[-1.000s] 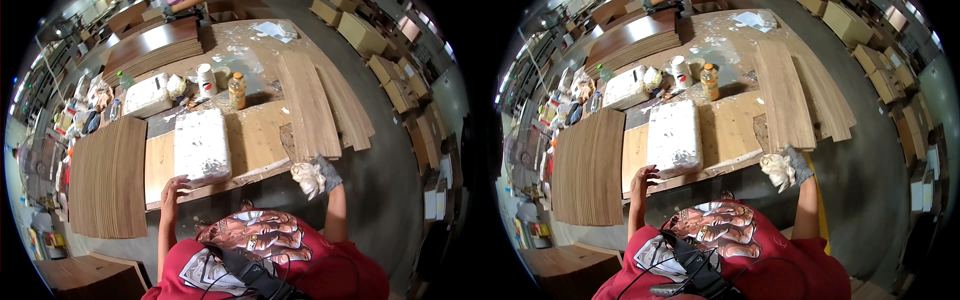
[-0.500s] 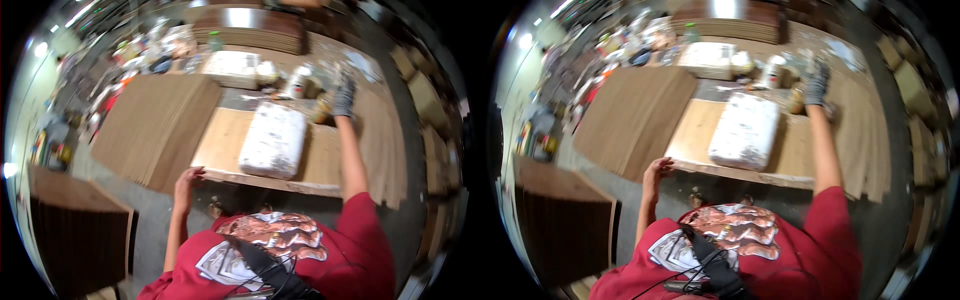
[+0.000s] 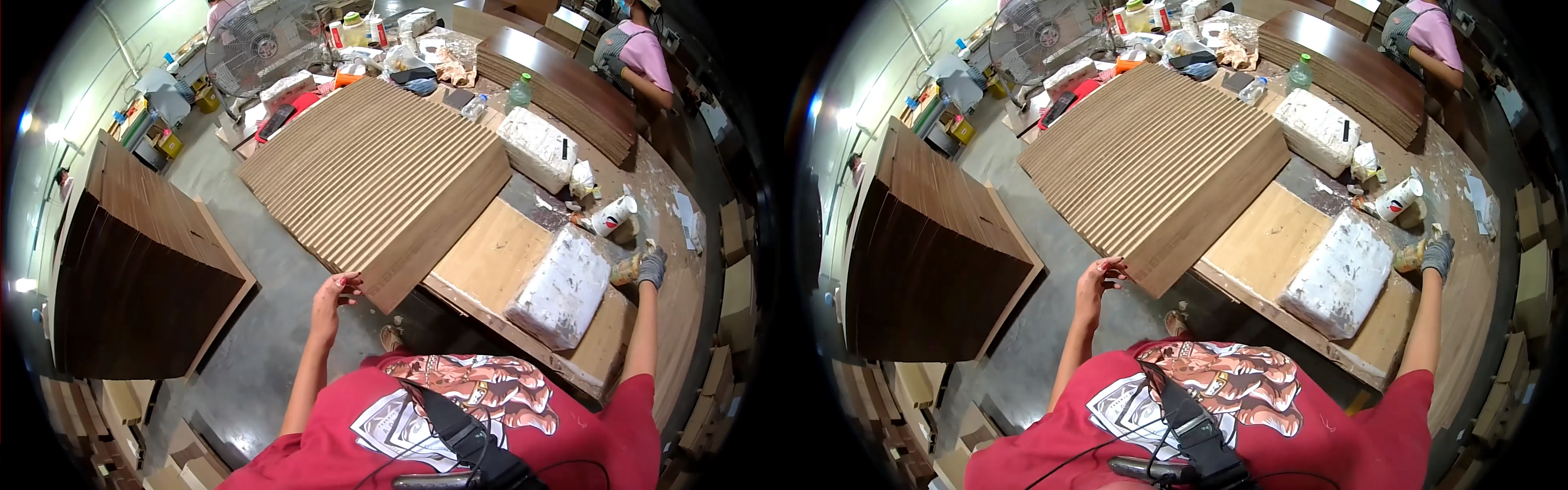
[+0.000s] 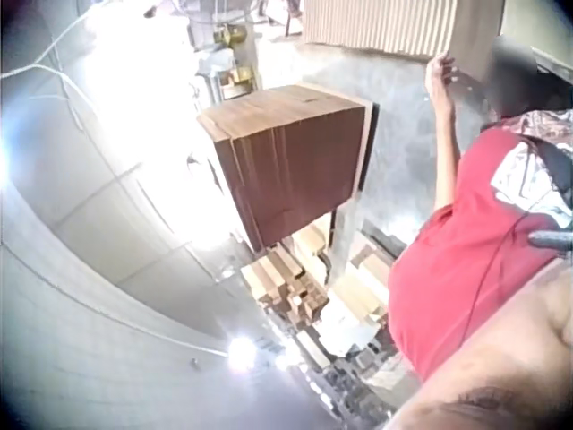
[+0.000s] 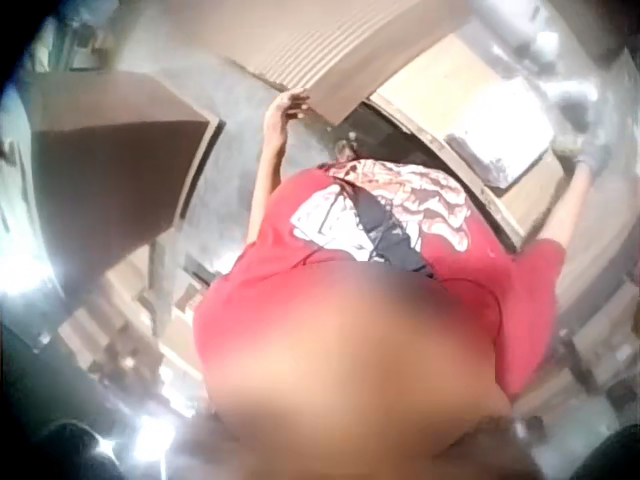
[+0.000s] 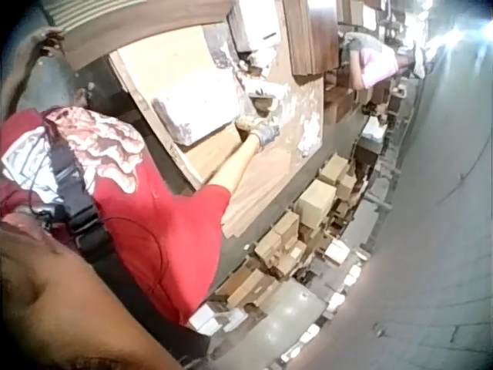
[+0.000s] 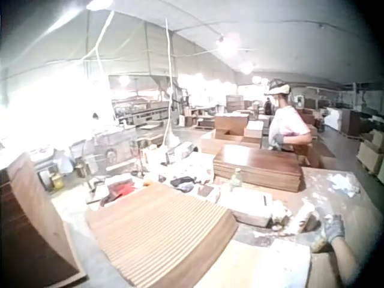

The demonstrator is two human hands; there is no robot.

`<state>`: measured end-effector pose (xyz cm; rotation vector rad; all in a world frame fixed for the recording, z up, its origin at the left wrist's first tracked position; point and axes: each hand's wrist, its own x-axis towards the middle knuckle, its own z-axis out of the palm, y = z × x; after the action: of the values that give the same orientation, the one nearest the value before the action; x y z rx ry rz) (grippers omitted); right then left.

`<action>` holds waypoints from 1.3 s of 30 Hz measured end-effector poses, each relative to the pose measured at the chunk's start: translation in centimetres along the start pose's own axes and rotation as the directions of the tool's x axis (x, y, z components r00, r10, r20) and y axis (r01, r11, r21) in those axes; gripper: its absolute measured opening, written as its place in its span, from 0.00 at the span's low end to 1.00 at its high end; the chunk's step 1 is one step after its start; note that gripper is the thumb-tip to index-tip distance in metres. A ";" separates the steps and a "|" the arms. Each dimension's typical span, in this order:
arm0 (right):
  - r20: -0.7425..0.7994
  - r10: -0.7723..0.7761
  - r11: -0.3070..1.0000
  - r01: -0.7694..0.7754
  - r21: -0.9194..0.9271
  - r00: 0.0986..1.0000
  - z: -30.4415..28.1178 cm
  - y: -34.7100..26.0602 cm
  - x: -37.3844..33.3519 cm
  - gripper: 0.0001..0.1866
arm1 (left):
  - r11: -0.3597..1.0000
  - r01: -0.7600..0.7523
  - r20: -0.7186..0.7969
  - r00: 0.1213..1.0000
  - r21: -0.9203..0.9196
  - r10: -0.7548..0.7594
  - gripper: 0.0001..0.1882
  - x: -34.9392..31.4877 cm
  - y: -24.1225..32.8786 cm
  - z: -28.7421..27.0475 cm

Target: The person picks up wood planks one at a time and wipes both sides with a cloth, then places them on a stack.

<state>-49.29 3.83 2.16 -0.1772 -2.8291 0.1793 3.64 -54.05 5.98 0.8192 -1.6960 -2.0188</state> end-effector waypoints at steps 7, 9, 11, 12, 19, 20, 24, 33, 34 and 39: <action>-0.073 0.035 0.975 -0.018 0.223 0.997 3.5 1.5 1.7 0.18 | 0.683 -0.394 0.128 0.905 0.615 0.406 0.13 4.3 1.6 1.0; -0.140 -0.025 0.964 0.061 0.259 0.990 4.1 1.8 1.2 0.16 | 0.239 -0.350 0.209 0.860 0.906 0.466 0.21 4.0 1.9 3.4; -0.074 -0.053 0.951 0.073 0.301 0.996 2.1 4.5 2.1 0.15 | 0.190 -0.314 0.221 0.893 0.930 0.393 0.29 4.3 1.6 4.1; -0.048 -0.065 0.947 0.077 0.313 0.997 0.8 6.2 2.7 0.14 | 0.132 -0.309 0.248 0.904 0.942 0.348 0.36 4.6 1.4 4.7; 0.245 0.327 0.081 -0.285 0.955 0.913 -4.7 5.8 -0.8 0.20 | -0.027 -0.144 0.144 0.922 0.989 0.358 0.43 3.2 -0.2 5.5; 0.330 0.326 -0.124 -0.306 0.944 0.886 -2.8 8.0 -0.4 0.21 | -0.036 -0.146 0.149 0.915 0.989 0.374 0.42 3.2 -0.3 5.9; 0.437 0.152 -0.557 -0.288 0.779 0.887 0.5 19.2 1.2 0.24 | 0.027 -0.212 0.182 0.890 0.977 0.418 0.40 5.0 -0.6 7.2; -0.209 -0.308 0.688 0.369 0.625 0.928 -0.7 14.7 5.6 0.20 | 0.073 -0.176 0.120 0.869 0.982 0.481 0.36 3.9 -0.7 8.6; -0.103 -0.195 0.561 0.197 0.804 0.975 -0.1 9.8 5.0 0.18 | 0.039 -0.151 0.113 0.867 0.988 0.485 0.34 3.0 -0.5 8.6; -0.131 -0.178 0.972 0.195 0.132 0.975 2.8 6.6 5.9 0.15 | 0.031 -0.209 0.167 0.853 0.977 0.494 0.30 2.2 -0.5 9.8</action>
<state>-55.07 10.91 0.29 0.1076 -2.6826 0.3184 -4.39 -47.90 6.11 0.7285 -2.6620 -0.1070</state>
